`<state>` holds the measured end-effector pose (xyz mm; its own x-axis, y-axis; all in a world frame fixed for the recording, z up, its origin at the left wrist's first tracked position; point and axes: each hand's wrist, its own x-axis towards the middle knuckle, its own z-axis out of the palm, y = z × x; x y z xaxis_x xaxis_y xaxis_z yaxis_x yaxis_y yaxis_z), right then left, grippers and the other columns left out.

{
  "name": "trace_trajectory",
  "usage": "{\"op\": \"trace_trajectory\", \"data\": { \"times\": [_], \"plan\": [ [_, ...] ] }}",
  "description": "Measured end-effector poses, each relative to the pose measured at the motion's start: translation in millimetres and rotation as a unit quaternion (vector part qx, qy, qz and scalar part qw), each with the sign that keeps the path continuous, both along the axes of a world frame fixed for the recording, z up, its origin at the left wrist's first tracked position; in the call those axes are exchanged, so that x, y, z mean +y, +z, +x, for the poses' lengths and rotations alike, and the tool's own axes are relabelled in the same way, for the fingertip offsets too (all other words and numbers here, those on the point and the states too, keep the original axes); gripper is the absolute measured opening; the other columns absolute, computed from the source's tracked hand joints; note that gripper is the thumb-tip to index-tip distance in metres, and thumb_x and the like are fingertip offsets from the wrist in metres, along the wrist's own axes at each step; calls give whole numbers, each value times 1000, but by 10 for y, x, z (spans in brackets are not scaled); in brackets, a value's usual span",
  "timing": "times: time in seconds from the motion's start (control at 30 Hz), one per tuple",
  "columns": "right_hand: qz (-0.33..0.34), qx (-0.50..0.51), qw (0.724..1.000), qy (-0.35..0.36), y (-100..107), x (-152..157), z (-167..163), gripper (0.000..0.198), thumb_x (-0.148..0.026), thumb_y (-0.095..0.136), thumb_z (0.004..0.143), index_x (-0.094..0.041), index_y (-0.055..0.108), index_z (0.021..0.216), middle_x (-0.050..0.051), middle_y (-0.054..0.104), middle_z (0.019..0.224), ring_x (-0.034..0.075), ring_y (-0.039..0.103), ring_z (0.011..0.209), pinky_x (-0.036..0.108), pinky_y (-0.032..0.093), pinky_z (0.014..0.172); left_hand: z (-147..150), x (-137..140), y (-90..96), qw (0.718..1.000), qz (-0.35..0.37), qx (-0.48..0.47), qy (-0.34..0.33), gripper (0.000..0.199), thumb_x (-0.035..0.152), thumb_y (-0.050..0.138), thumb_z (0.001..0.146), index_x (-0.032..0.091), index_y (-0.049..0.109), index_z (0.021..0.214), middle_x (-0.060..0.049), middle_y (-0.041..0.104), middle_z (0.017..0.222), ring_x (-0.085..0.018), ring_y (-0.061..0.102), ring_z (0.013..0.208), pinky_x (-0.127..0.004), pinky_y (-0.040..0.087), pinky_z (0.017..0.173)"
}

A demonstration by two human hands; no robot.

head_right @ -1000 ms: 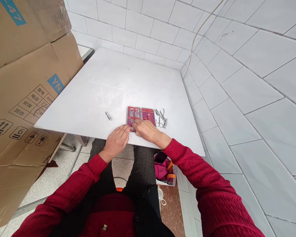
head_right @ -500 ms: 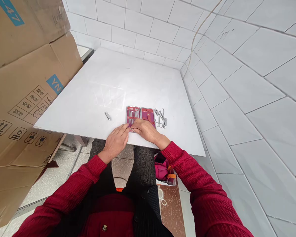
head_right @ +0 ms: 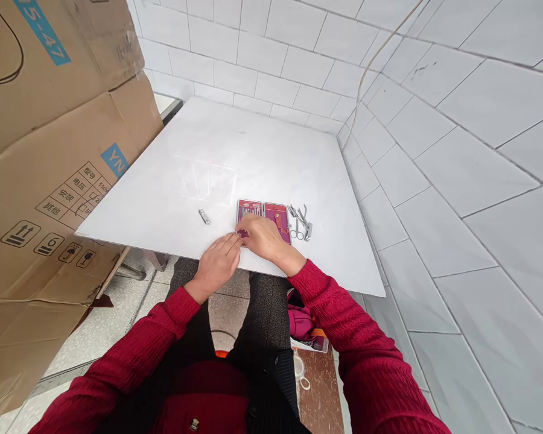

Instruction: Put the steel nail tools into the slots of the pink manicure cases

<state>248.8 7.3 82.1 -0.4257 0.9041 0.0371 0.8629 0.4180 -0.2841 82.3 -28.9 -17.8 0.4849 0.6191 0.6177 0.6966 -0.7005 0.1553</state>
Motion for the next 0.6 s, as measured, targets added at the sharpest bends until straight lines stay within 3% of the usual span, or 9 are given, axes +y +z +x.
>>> {"op": "trace_trajectory", "data": {
  "times": [0.1,0.2,0.33,0.6],
  "plan": [
    [-18,-13,1000,-6,102,118,-286,32,-8,58,89,-18,75,114,6,75,111,18,68,95,26,46,81,-2,-1,18,1000,-4,2,2,30,15,48,100,11,66,124,-17,70,126,-27,65,123,-44,54,104],
    [-20,-35,999,-32,125,280,-601,22,-25,58,96,-17,76,107,8,76,107,20,69,94,28,46,77,-7,-3,30,1000,-18,6,-4,28,16,48,100,12,67,119,-15,73,114,-27,68,114,-43,56,99],
    [-11,-98,994,-54,74,479,-941,33,-41,58,98,-15,74,111,13,77,109,25,70,100,30,47,79,-11,-10,27,1000,-21,0,-4,25,15,48,99,13,69,113,-13,74,104,-26,69,106,-43,56,96],
    [-22,-177,983,-42,25,562,-1129,24,-18,56,91,-11,77,102,18,78,104,27,72,97,30,47,77,-16,-24,35,1000,-12,10,-7,21,16,50,99,13,69,107,-11,73,99,-25,70,102,-42,57,96]
  ]
}}
